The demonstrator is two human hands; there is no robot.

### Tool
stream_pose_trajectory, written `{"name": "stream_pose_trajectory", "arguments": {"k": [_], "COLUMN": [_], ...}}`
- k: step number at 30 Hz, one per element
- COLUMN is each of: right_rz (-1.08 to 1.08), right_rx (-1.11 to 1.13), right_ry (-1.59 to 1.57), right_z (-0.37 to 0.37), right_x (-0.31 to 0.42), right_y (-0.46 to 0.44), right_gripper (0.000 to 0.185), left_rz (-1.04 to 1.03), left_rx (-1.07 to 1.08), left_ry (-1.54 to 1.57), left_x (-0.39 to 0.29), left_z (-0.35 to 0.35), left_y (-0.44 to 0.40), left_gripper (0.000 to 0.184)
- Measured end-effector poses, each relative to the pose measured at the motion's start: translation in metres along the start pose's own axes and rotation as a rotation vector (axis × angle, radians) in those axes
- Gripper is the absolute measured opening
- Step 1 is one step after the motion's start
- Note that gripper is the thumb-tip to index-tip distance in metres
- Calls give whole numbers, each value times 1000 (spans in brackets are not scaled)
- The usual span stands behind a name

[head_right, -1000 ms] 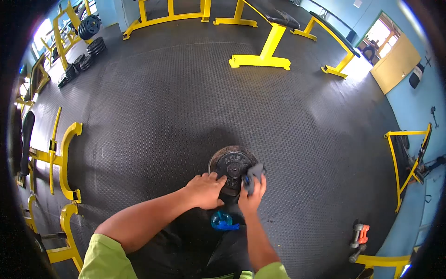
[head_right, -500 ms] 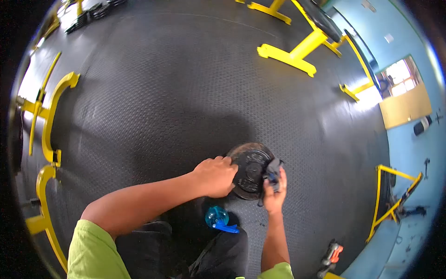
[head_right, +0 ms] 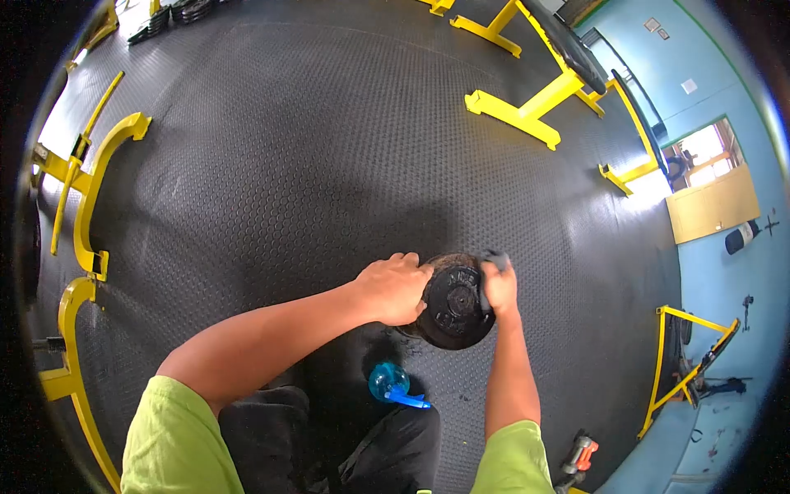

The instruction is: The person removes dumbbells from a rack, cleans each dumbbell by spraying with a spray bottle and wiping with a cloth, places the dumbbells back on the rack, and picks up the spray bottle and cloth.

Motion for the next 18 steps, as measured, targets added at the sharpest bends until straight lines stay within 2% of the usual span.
{"name": "stream_pose_trajectory", "arguments": {"k": [1,2,4,5,6,8,9,10,12,14,15,16,18], "right_rz": [-17,318,787,705,480,-104,-177,-186,179,873,869,864,583], "right_rx": [-1,-75,56,115,161,95,108,108,168,197,271,272,188], "right_ry": [171,461,400,308,279,588,649,651,780,547,433,424,507], "right_z": [-14,-24,-44,-38,-31,-30,-37,-45,-83,-108,-107,-103,-94], "right_x": [28,57,86,79,64,58,40,48,82,86,89,94,98], "right_y": [11,26,49,39,25,-2,-23,-14,10,54,56,55,38], "right_gripper": [29,35,41,45,43,48,58,58,53,48,39,39,39], "left_rz": [0,9,20,62,109,144,148,146,173,229,242,248,270], "left_rx": [0,-19,-40,-53,-66,-96,-95,-97,-86,-96,-69,-63,-86], "left_ry": [9,16,25,39,50,42,47,53,81,139,143,137,147], "left_x": [1,2,5,11,18,25,26,24,22,26,27,28,33], "left_z": [0,3,7,10,12,11,10,9,11,17,20,20,23], "left_y": [-1,-3,-9,-11,-11,-8,-7,-8,-10,-9,-7,-6,-1], "left_gripper": [52,51,49,47,45,45,43,41,41,42,43,43,43]}}
Point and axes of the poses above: each hand's wrist, its own y-axis away from the middle knuckle, its own z-axis out of the back of the hand, x = y × z, the point moved 6 cm from there along -y, towards the middle knuckle, and after that the axes turned 13 degrees about -x, right-handed, at the moved point
